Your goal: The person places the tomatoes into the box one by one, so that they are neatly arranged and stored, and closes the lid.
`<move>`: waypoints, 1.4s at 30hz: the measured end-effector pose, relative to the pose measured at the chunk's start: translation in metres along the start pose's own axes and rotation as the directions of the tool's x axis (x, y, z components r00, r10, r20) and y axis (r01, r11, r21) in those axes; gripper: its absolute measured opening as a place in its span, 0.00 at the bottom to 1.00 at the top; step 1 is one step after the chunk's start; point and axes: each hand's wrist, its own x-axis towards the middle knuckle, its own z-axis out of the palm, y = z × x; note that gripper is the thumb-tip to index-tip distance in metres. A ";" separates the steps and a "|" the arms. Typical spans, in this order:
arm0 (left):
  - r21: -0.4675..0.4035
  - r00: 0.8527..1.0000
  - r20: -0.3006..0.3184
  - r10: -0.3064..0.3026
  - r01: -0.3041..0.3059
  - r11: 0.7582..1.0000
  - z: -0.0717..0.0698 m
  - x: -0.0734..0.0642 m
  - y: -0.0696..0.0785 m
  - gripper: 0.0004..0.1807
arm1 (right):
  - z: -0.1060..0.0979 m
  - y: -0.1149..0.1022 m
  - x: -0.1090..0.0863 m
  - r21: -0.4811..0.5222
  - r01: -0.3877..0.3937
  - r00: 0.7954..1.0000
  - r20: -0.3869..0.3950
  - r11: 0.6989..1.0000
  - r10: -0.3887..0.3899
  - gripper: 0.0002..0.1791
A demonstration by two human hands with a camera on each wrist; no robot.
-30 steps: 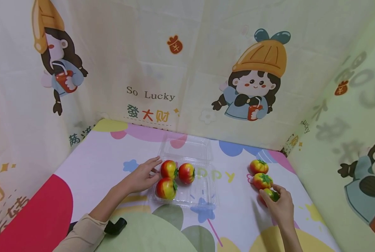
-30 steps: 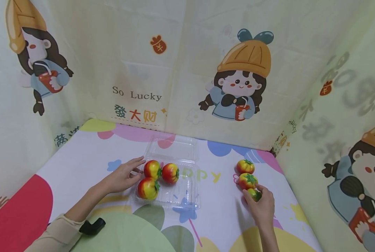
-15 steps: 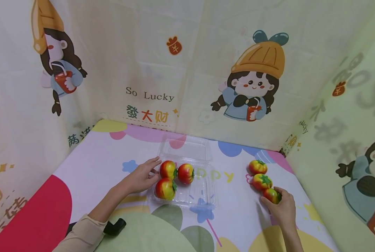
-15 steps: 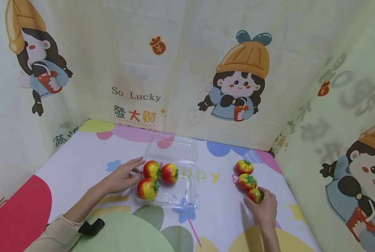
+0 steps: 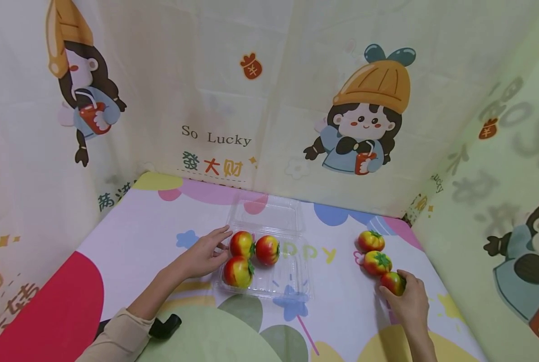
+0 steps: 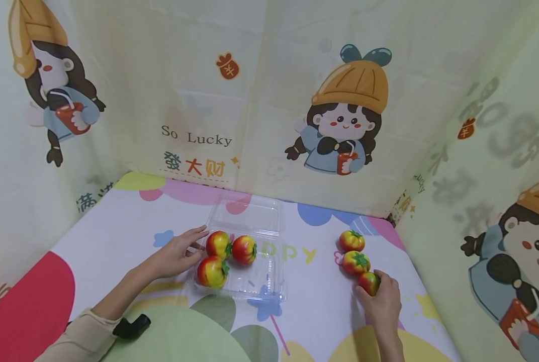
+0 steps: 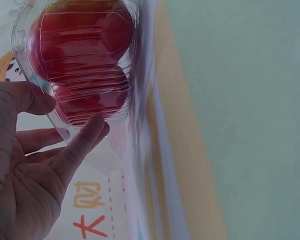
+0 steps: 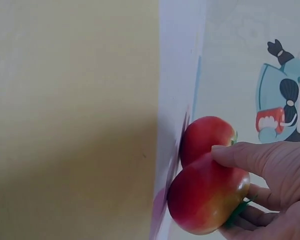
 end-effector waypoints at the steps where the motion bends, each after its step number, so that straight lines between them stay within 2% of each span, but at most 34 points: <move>1: -0.003 1.000 0.000 0.001 -0.001 1.000 0.000 0.000 0.000 0.32 | 0.000 0.000 0.000 -0.005 0.003 1.000 -0.001 1.000 -0.003 0.38; 11: 0.011 1.000 0.003 -0.009 0.009 1.000 0.000 0.000 -0.001 0.32 | -0.004 -0.009 -0.002 -0.019 0.008 1.000 -0.007 1.000 -0.008 0.38; 18: 0.016 1.000 0.004 -0.018 0.018 1.000 0.001 -0.001 0.000 0.32 | -0.006 -0.018 -0.006 0.007 0.006 1.000 -0.018 1.000 -0.006 0.39; 28: 0.024 1.000 0.004 -0.014 0.014 1.000 0.000 -0.001 0.000 0.32 | -0.009 -0.028 -0.009 0.033 0.079 0.996 -0.052 0.996 -0.077 0.38; 42: 0.013 1.000 0.011 -0.023 0.023 1.000 0.000 -0.001 0.001 0.32 | -0.006 -0.047 -0.007 0.077 0.086 0.996 -0.045 0.993 -0.082 0.39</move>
